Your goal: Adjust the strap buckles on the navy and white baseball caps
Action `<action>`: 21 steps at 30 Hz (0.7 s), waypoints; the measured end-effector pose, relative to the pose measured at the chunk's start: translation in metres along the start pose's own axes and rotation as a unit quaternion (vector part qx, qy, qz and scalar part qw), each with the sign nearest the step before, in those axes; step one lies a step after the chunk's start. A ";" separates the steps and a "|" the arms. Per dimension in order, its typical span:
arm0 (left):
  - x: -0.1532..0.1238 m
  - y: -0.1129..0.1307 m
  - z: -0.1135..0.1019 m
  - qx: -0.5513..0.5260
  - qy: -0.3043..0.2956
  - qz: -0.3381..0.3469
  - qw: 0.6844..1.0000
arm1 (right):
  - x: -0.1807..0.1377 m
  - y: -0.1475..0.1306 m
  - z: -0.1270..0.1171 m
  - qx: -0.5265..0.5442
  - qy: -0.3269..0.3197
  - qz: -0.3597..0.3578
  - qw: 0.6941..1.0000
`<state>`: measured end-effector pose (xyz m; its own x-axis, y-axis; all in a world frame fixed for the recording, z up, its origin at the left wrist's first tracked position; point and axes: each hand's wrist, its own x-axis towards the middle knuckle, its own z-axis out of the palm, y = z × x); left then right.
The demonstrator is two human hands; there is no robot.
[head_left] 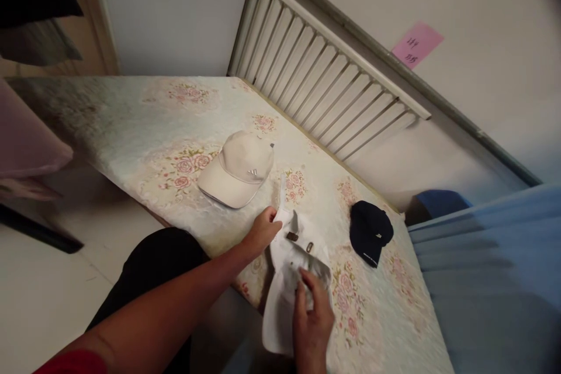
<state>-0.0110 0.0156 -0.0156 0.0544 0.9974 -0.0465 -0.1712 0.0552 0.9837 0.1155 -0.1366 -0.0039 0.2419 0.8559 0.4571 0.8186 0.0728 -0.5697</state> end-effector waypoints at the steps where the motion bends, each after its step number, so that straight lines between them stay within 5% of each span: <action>1: 0.000 0.000 0.000 0.002 0.000 -0.001 1.000 | 0.002 0.001 -0.006 -0.019 0.053 -0.008 0.998; 3: 0.000 -0.001 0.000 0.005 0.000 -0.005 1.000 | 0.008 0.007 -0.016 -0.065 0.119 -0.027 0.990; 5: 0.000 -0.002 0.001 0.012 0.001 -0.007 1.000 | 0.016 0.019 -0.022 -0.109 0.114 -0.033 0.987; 12: -0.001 -0.001 0.003 0.070 0.048 0.018 0.996 | 0.043 0.051 -0.021 -0.187 -0.068 0.064 0.978; 16: -0.013 0.004 0.004 0.190 0.102 0.195 0.957 | 0.048 0.042 -0.018 -0.229 -0.062 0.047 0.970; 18: -0.022 0.005 0.005 0.258 0.048 0.302 0.917 | 0.049 0.036 -0.016 -0.241 -0.068 0.033 0.968; 21: -0.031 0.003 0.007 0.318 -0.110 0.389 0.858 | 0.047 0.029 -0.013 -0.257 -0.072 0.016 0.964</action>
<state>-0.0064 -0.0157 -0.0104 0.3635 0.6840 0.6325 0.3268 -0.7294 0.6009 0.1571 -0.1010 0.0099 0.2259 0.9185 0.3246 0.9709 -0.1853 -0.1516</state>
